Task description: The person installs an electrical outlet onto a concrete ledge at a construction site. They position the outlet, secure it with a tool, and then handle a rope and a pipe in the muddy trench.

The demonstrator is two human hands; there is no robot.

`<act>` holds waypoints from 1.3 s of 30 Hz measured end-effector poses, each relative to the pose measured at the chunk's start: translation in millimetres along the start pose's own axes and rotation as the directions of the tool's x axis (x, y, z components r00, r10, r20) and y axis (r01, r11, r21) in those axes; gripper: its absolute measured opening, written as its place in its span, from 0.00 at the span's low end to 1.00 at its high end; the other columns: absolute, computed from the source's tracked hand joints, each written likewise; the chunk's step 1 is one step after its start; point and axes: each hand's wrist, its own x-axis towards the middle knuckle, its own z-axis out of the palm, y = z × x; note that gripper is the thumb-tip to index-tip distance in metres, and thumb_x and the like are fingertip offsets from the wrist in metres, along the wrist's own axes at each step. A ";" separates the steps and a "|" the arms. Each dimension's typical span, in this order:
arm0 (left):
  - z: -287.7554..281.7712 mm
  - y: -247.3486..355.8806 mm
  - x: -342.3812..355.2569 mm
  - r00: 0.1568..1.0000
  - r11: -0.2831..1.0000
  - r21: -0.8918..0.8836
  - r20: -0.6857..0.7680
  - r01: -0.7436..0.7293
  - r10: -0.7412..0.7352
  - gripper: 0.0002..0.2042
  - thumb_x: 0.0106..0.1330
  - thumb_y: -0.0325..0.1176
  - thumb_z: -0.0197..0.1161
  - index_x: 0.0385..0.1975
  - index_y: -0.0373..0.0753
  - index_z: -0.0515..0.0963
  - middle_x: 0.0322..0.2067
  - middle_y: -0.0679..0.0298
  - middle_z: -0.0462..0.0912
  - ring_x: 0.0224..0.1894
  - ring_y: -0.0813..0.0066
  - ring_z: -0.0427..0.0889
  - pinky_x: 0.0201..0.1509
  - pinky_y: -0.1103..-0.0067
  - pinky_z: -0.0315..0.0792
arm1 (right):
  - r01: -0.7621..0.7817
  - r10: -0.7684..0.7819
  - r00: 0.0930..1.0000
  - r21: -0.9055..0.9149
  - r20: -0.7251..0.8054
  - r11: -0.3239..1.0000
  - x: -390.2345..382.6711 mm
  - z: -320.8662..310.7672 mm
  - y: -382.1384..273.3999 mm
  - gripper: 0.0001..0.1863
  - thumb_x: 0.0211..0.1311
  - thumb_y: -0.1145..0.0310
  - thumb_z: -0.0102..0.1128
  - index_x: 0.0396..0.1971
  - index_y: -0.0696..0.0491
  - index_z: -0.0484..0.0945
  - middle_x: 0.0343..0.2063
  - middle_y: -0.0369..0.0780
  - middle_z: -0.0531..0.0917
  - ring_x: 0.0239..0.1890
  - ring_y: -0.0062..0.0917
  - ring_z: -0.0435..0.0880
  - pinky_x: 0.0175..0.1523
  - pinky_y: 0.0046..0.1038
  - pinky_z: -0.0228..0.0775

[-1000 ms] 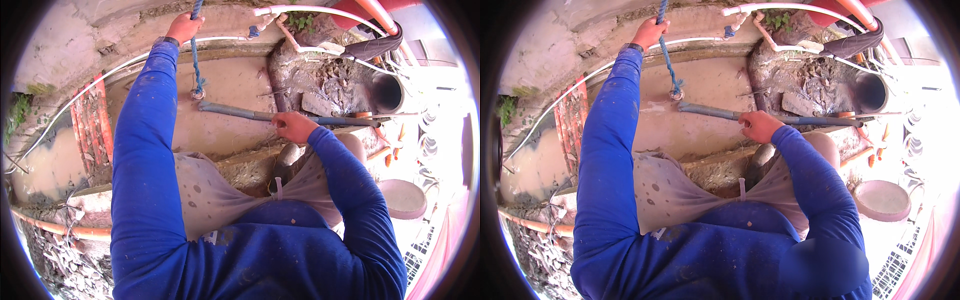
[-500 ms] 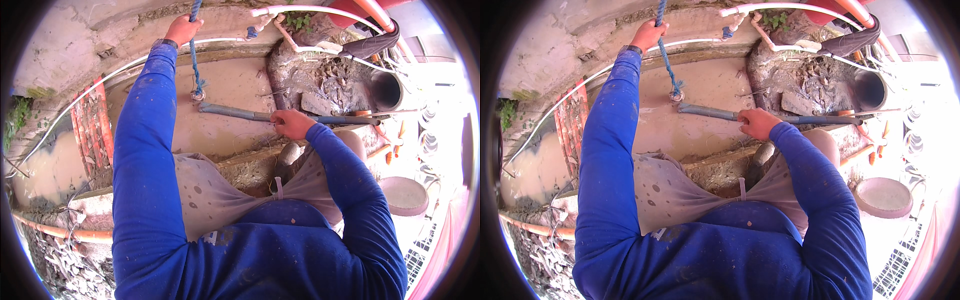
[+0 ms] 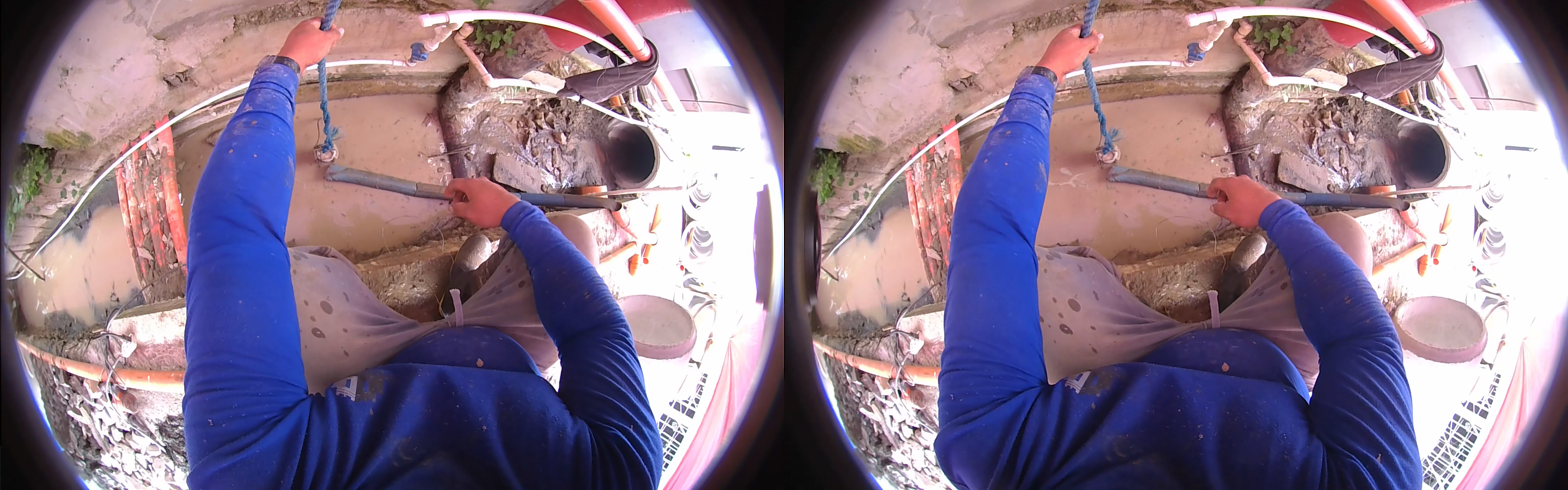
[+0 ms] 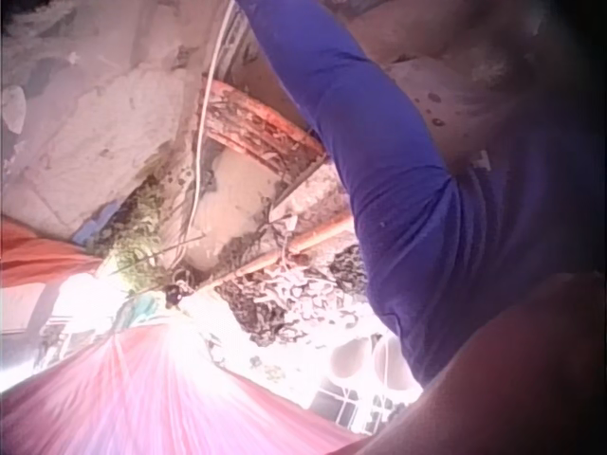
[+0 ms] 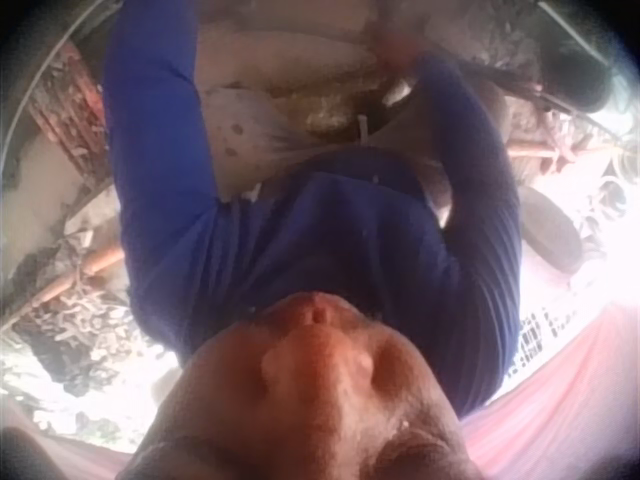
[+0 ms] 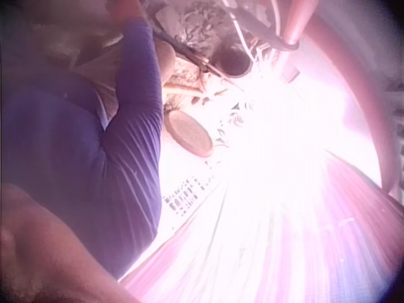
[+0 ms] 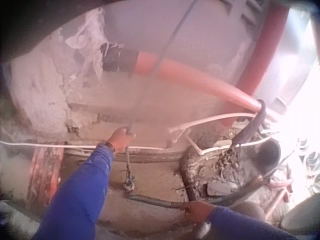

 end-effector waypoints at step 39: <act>-1.1 -6.6 6.8 0.993 0.986 -0.165 0.114 0.034 -0.015 0.08 0.69 0.36 0.60 0.33 0.39 0.74 0.26 0.69 0.76 0.31 0.80 0.73 0.41 0.79 0.69 | -0.035 0.035 0.999 -0.070 -0.005 0.997 10.9 16.8 21.6 0.22 0.53 0.56 0.64 0.46 0.50 0.81 0.44 0.49 0.84 0.52 0.45 0.81 0.58 0.42 0.71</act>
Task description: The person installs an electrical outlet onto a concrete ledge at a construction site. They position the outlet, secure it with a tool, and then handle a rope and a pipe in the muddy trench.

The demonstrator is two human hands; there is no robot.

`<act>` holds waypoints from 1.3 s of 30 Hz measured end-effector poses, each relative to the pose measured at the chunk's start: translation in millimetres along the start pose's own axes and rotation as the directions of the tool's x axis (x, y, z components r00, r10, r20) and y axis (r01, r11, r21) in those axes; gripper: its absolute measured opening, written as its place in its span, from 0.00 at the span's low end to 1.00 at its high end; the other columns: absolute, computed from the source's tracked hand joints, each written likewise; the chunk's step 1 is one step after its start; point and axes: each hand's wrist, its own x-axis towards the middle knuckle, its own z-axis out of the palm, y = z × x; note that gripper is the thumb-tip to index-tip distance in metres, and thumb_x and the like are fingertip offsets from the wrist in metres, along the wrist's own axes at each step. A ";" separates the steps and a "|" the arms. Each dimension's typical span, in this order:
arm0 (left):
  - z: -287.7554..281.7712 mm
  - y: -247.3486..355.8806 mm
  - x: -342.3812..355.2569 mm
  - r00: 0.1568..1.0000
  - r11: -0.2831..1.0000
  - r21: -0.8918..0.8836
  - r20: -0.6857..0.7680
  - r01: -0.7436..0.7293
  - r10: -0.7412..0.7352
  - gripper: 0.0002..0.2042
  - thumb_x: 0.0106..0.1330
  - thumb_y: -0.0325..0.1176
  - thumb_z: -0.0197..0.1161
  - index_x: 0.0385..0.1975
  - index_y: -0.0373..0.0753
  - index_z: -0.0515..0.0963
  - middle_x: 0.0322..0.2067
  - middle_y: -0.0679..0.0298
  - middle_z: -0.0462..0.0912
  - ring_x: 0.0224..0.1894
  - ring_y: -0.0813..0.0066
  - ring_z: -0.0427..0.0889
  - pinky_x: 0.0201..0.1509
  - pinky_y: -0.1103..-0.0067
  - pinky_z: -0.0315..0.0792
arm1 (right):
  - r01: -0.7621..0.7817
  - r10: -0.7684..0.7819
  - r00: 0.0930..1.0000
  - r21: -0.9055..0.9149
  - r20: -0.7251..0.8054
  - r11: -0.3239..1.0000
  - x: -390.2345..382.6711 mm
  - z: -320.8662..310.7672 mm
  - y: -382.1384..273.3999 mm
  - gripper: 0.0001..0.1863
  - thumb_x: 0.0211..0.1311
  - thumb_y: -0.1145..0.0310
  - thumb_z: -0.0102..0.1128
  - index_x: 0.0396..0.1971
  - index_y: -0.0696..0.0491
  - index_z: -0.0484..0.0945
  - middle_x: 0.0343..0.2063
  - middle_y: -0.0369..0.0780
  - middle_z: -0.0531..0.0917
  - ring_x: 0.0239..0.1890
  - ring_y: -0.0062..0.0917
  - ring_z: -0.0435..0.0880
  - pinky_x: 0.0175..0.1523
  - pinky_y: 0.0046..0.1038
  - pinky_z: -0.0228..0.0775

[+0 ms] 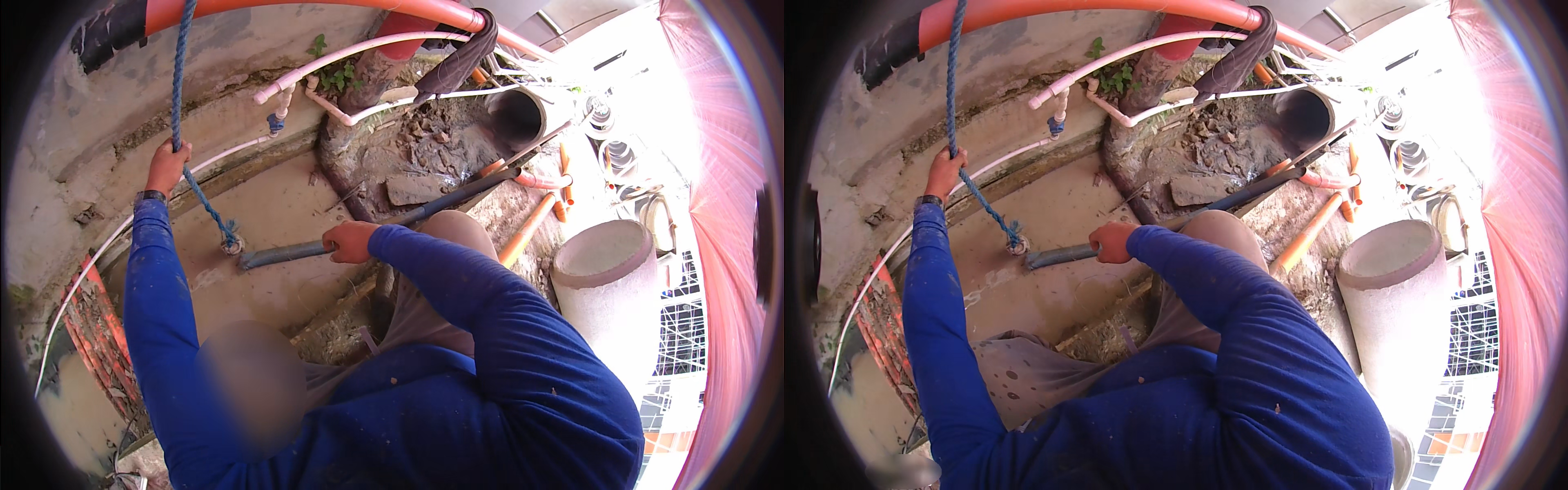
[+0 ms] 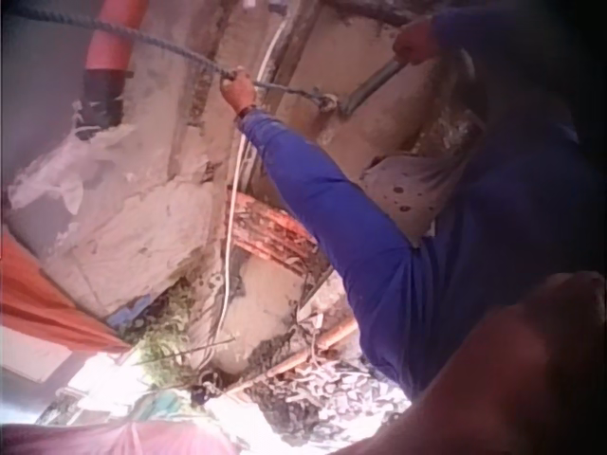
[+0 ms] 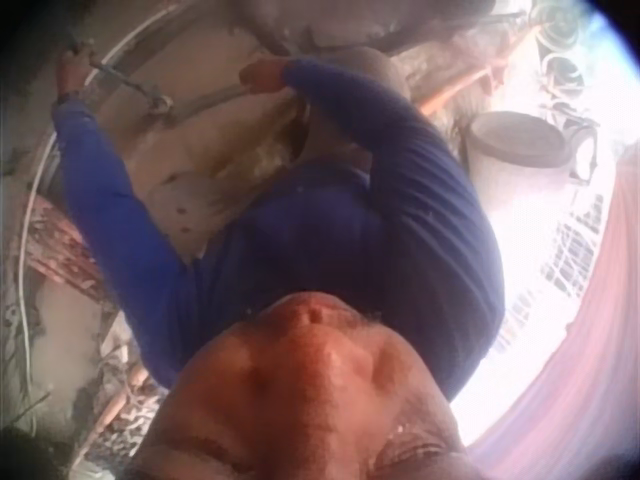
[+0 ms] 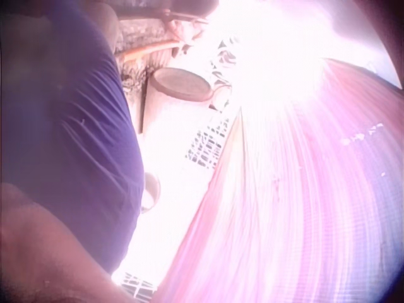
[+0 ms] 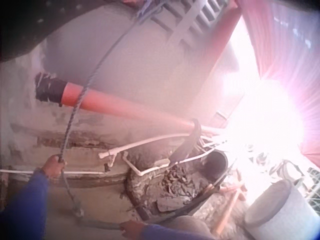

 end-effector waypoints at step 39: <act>3.8 16.9 -15.3 0.994 0.983 0.180 -0.111 0.018 0.002 0.11 0.63 0.41 0.65 0.33 0.39 0.79 0.29 0.66 0.82 0.33 0.74 0.78 0.42 0.74 0.72 | 0.014 -0.015 1.000 0.062 0.016 0.998 -8.6 -12.2 -19.1 0.19 0.56 0.61 0.63 0.44 0.55 0.81 0.38 0.50 0.86 0.44 0.45 0.85 0.51 0.40 0.75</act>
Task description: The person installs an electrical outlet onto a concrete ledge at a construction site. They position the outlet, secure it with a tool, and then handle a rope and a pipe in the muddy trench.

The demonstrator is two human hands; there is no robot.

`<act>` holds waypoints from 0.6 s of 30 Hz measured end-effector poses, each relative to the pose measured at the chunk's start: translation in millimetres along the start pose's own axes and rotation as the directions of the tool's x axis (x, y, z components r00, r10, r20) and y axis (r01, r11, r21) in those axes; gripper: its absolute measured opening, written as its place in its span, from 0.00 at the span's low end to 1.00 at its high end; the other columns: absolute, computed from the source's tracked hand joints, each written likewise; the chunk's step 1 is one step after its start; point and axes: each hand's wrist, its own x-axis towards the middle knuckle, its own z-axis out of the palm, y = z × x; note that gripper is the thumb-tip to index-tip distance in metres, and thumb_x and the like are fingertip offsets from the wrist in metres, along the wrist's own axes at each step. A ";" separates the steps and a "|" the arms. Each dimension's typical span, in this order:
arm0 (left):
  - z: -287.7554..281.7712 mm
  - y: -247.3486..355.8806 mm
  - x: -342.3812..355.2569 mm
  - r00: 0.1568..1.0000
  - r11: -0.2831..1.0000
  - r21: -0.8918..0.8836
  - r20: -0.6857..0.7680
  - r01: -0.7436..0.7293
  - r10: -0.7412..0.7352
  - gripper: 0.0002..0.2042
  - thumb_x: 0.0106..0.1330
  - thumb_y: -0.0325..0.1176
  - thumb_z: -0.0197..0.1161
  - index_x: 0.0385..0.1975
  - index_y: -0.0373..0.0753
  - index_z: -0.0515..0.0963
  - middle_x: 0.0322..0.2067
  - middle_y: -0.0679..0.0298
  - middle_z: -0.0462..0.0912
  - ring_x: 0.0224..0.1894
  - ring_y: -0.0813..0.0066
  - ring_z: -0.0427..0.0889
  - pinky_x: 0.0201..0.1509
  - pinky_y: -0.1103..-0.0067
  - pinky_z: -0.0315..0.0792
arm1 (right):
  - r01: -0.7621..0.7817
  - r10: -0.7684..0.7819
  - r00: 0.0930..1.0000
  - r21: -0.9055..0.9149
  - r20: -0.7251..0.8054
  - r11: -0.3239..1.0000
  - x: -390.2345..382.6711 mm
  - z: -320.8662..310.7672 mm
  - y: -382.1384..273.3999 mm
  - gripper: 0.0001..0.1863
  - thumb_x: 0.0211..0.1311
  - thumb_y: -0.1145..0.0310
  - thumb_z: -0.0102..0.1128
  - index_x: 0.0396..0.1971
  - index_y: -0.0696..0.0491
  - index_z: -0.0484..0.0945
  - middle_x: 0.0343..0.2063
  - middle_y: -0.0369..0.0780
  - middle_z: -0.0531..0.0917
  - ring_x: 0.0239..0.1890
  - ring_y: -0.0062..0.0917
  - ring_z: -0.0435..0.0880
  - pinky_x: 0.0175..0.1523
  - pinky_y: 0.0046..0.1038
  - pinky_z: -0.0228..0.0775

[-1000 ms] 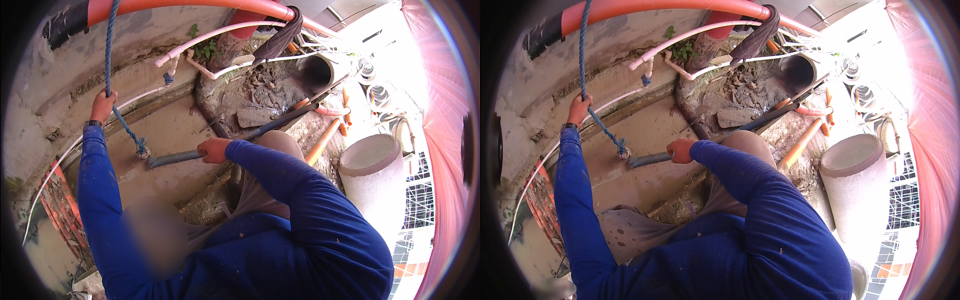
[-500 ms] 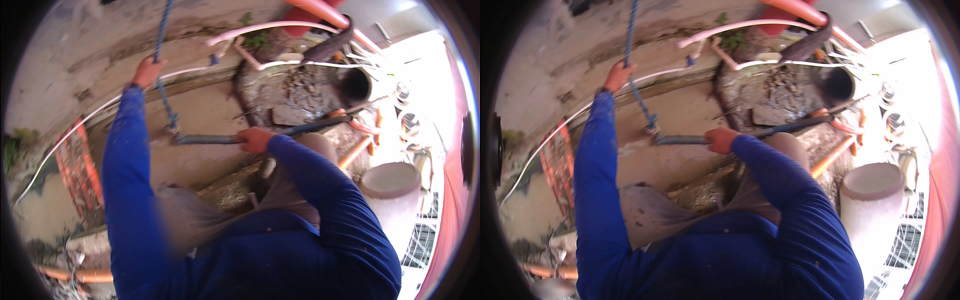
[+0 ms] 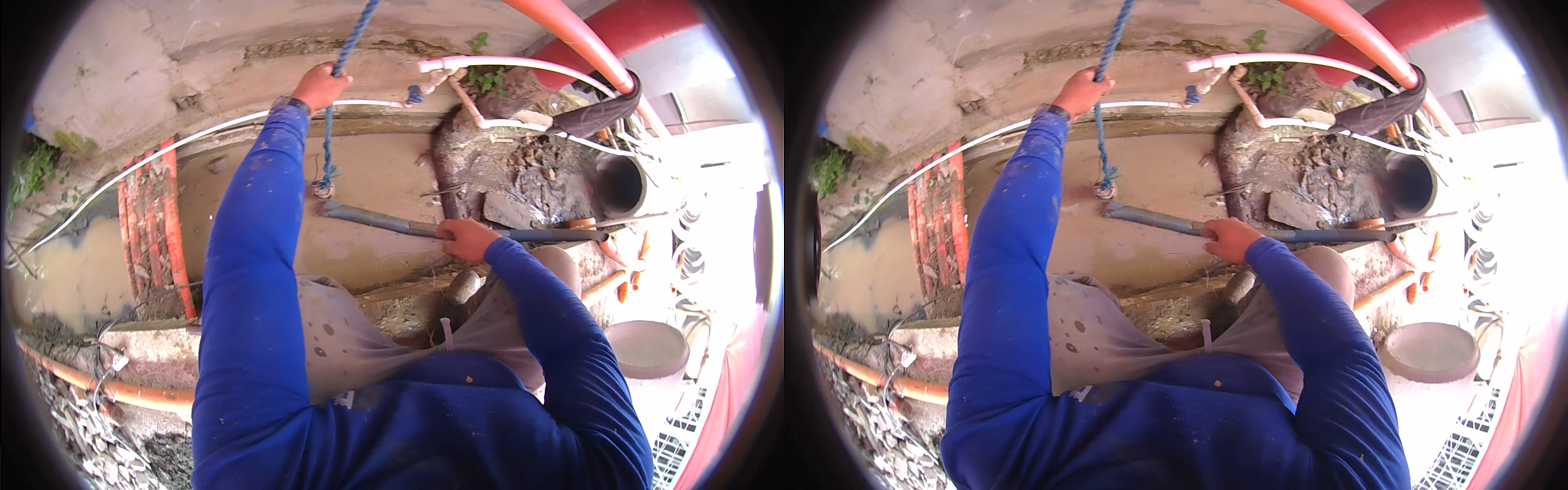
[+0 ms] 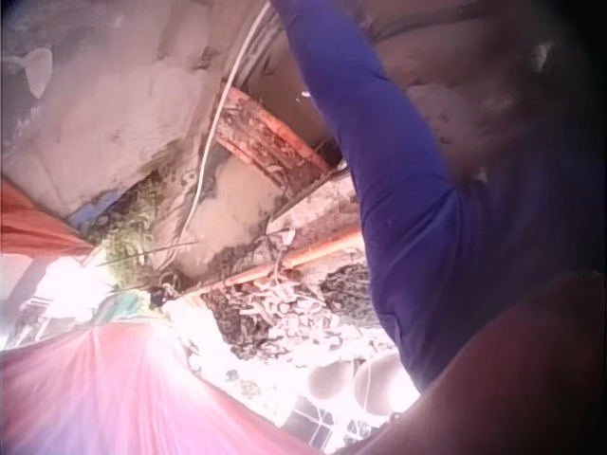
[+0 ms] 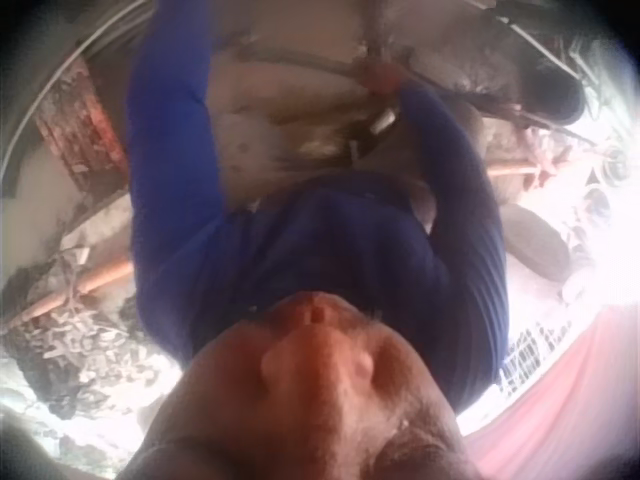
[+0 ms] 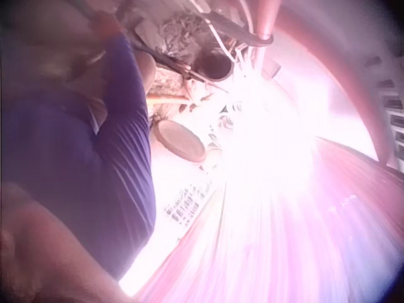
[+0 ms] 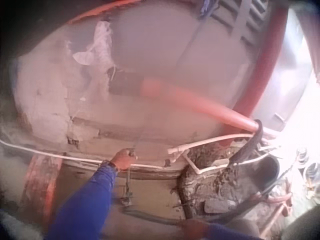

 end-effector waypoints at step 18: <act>1.7 1.6 2.8 0.997 0.995 -0.091 0.080 0.028 -0.021 0.10 0.64 0.39 0.64 0.34 0.39 0.76 0.28 0.68 0.80 0.33 0.77 0.76 0.42 0.76 0.70 | -0.020 0.021 0.999 -0.025 0.041 0.999 8.7 5.9 10.0 0.20 0.57 0.59 0.64 0.46 0.54 0.79 0.40 0.48 0.85 0.46 0.44 0.84 0.53 0.39 0.74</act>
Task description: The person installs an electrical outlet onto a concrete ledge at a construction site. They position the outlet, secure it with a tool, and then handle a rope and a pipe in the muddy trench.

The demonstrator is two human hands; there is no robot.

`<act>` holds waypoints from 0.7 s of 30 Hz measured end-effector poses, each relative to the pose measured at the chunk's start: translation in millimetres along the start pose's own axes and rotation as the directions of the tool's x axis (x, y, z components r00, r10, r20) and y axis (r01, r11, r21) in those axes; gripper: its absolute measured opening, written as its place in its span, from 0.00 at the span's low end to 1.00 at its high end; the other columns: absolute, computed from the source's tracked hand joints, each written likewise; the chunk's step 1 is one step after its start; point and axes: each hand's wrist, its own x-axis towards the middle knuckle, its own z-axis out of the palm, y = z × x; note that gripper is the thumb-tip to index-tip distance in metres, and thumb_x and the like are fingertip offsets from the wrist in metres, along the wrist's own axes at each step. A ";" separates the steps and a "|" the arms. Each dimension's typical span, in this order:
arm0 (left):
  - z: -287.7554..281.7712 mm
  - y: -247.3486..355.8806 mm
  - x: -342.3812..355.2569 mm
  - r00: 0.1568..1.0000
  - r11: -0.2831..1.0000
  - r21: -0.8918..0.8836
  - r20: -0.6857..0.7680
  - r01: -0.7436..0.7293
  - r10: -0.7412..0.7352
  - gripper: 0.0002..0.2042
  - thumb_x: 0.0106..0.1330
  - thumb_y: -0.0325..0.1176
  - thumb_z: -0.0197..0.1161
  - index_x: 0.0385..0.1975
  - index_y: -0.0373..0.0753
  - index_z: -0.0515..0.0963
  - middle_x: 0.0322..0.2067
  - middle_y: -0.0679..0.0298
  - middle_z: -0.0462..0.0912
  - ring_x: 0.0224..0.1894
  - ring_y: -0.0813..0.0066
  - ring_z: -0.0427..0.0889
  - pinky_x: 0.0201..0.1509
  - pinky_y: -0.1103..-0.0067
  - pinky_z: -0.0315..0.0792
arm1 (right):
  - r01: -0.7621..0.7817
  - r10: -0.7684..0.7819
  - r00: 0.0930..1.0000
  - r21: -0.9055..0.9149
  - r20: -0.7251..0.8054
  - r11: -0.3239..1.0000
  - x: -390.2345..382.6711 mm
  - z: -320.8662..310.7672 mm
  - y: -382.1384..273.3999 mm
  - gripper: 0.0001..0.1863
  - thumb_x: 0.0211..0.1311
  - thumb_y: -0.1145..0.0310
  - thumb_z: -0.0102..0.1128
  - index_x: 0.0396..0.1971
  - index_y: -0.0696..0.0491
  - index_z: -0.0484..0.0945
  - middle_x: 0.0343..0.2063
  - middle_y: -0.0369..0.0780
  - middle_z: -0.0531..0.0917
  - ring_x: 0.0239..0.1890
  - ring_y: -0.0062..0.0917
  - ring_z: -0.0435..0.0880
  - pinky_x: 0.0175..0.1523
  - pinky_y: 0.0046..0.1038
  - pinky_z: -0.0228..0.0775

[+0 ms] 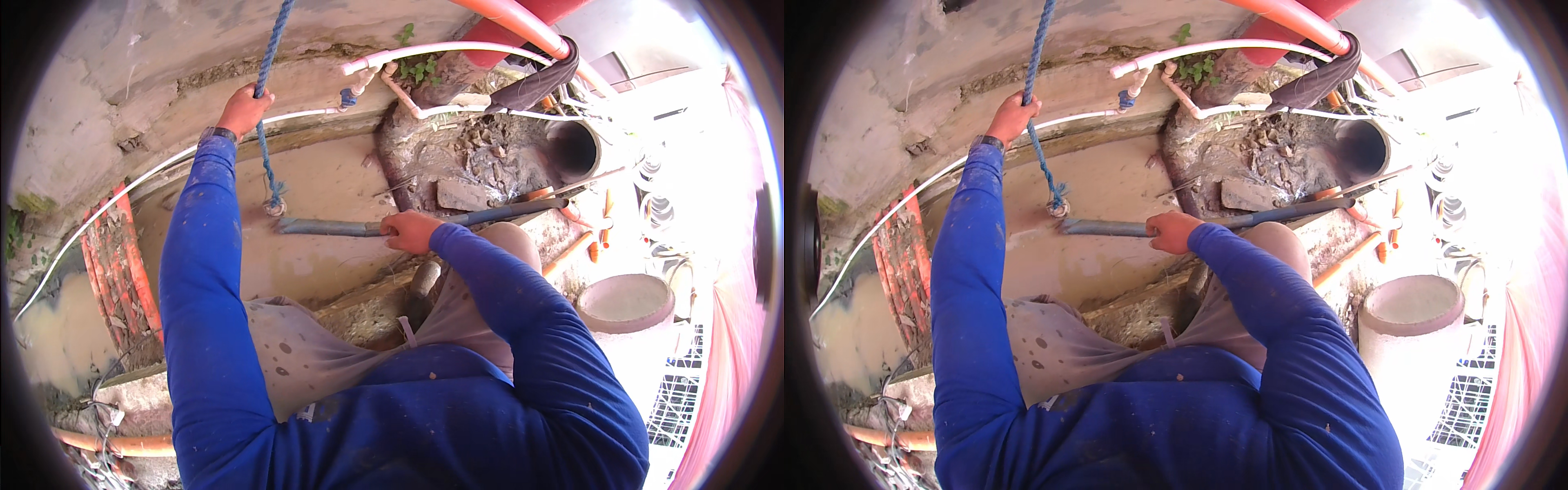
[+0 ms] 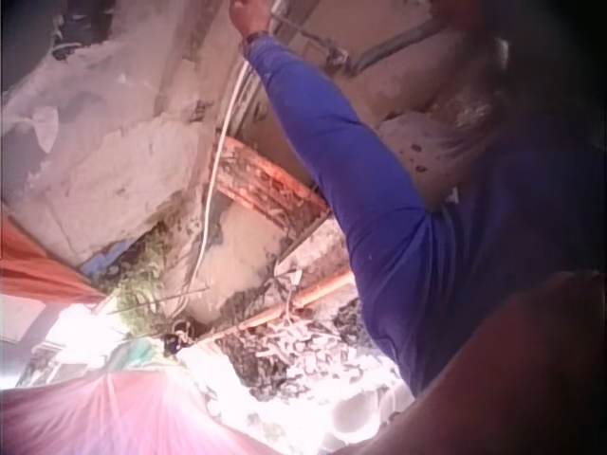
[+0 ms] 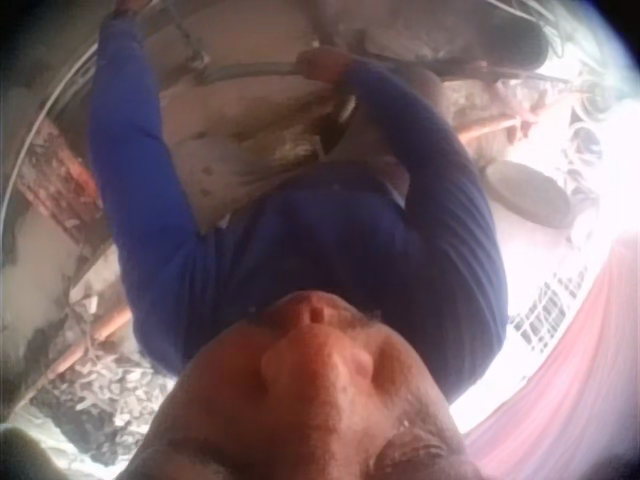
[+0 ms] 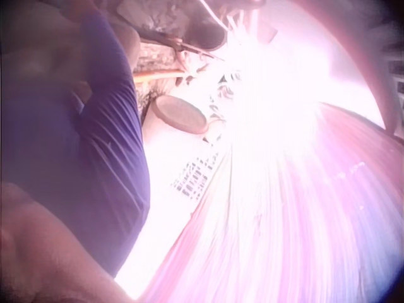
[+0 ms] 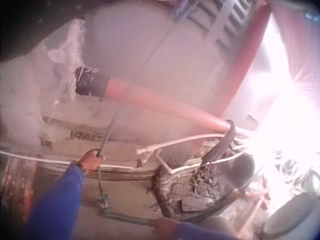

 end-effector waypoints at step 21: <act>-6.2 13.2 -16.2 1.000 0.996 0.083 0.008 0.019 -0.019 0.14 0.64 0.44 0.65 0.38 0.40 0.79 0.35 0.60 0.83 0.38 0.67 0.80 0.47 0.70 0.73 | 0.194 -0.096 0.925 0.237 -0.368 0.952 108.1 -115.8 -72.4 0.23 0.61 0.58 0.65 0.52 0.56 0.80 0.47 0.45 0.85 0.51 0.32 0.83 0.56 0.32 0.73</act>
